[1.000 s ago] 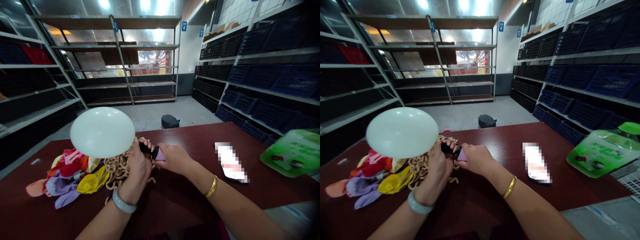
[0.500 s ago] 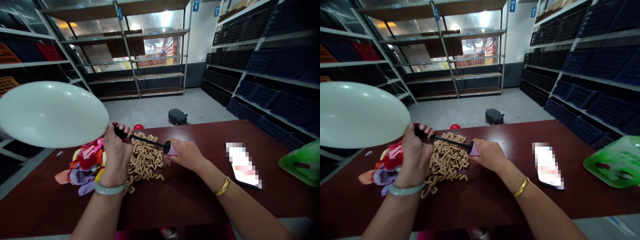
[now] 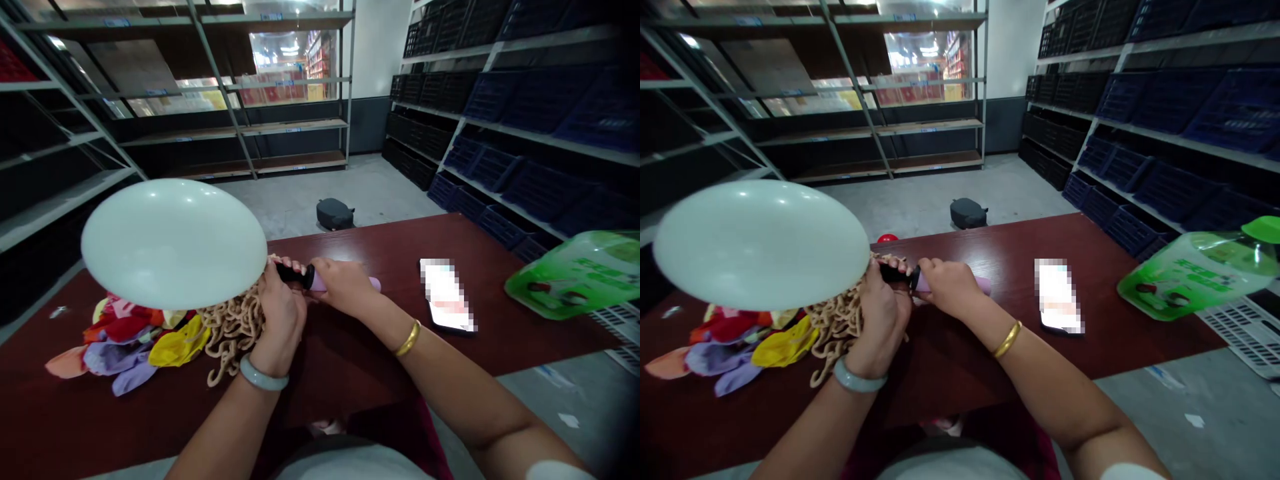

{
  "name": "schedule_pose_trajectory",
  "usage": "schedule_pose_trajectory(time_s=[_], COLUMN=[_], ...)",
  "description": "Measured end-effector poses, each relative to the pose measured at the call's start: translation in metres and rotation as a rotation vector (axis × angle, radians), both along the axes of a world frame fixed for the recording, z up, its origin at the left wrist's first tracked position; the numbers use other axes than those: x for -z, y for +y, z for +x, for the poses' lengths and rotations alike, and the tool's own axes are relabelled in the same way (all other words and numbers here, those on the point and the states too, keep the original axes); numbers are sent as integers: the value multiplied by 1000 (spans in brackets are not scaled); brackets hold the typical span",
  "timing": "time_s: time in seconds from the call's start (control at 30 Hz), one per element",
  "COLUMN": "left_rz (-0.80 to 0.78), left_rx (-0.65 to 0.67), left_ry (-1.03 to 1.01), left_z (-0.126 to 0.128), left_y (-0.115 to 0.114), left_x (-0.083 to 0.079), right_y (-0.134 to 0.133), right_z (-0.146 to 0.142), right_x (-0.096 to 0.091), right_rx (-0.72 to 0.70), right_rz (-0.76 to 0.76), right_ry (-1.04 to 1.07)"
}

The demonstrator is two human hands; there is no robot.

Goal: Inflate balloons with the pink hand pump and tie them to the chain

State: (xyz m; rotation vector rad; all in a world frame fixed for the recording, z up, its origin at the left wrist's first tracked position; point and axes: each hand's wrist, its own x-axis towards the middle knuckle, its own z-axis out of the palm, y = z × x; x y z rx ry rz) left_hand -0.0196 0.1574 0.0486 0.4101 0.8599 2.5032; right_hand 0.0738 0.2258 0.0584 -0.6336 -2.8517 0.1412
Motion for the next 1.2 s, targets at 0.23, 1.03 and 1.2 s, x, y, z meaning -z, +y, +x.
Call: schedule_pose_trajectory(time_s=[0.23, 1.03, 1.2], left_rz=[14, 40, 27], left_rx=[-132, -3, -116], left_ry=[88, 159, 175], left_z=[-33, -31, -57], left_y=[-17, 10, -8], left_x=[-31, -29, -47], right_y=[2, 5, 18], right_z=[-3, -36, -28], right_x=[1, -13, -2], right_rx=[34, 48, 11], right_rz=[33, 43, 57], right_ry=[82, 190, 250])
